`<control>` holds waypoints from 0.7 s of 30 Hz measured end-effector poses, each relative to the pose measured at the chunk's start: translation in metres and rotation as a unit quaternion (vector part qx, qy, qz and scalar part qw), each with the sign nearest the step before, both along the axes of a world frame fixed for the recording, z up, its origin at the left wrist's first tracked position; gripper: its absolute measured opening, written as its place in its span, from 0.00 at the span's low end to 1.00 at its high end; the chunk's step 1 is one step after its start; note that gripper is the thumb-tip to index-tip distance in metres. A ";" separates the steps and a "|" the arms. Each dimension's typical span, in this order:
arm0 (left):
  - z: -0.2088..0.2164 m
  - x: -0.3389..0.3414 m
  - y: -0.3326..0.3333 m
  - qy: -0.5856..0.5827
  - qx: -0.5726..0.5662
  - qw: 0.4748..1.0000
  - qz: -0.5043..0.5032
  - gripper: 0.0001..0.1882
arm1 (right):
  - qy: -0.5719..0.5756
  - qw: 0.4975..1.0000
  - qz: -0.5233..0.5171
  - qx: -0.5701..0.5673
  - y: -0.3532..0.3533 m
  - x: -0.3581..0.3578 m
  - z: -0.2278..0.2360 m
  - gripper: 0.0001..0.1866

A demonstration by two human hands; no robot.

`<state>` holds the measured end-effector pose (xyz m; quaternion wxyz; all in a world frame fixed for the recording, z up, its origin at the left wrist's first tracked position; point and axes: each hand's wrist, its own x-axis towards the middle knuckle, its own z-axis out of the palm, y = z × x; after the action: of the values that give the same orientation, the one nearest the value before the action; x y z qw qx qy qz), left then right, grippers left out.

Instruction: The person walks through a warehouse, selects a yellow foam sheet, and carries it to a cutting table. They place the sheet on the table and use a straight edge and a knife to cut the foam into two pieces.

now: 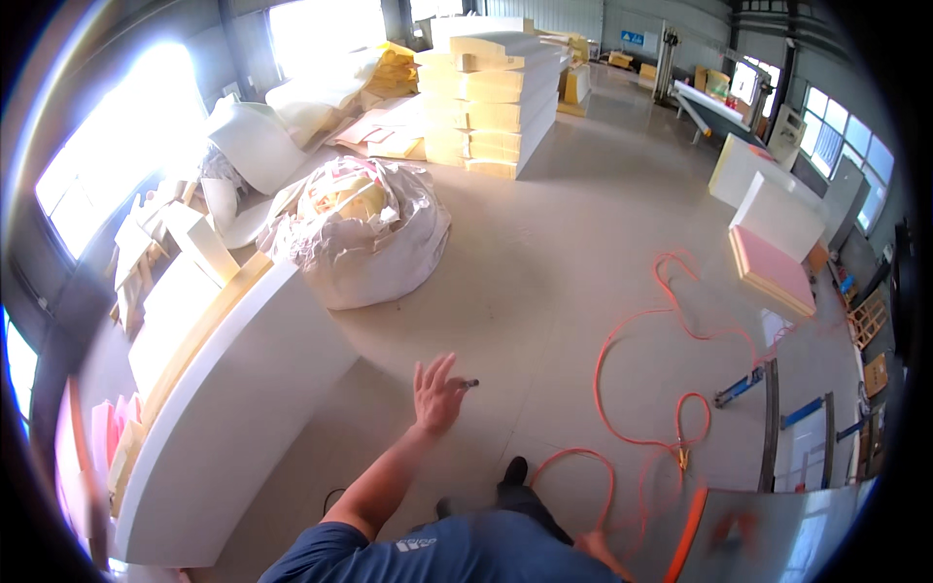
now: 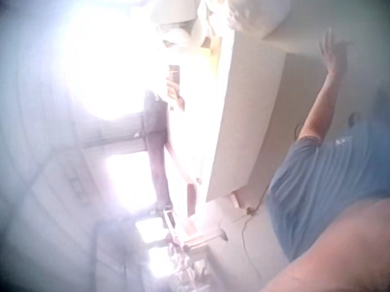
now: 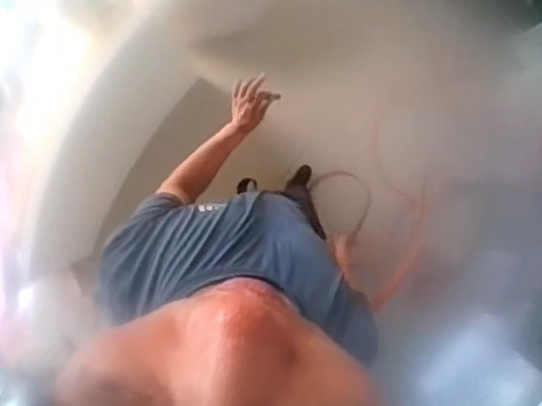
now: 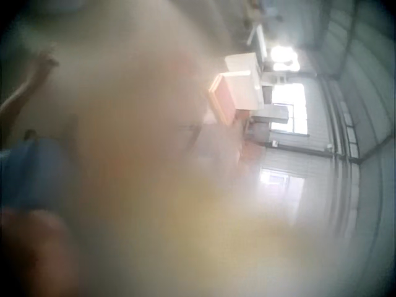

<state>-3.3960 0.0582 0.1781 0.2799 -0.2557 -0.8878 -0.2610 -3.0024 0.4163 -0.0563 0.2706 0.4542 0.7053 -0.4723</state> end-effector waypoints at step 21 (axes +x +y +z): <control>-0.175 -0.548 0.046 -0.495 -0.029 0.817 0.293 0.18 | -0.039 0.991 0.091 0.096 0.200 -0.781 0.121 0.09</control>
<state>-3.9445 0.1038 0.0028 -0.1418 0.1722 -0.9469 -0.2317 -3.7831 0.6168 0.0643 0.2948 0.4303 0.7745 -0.3580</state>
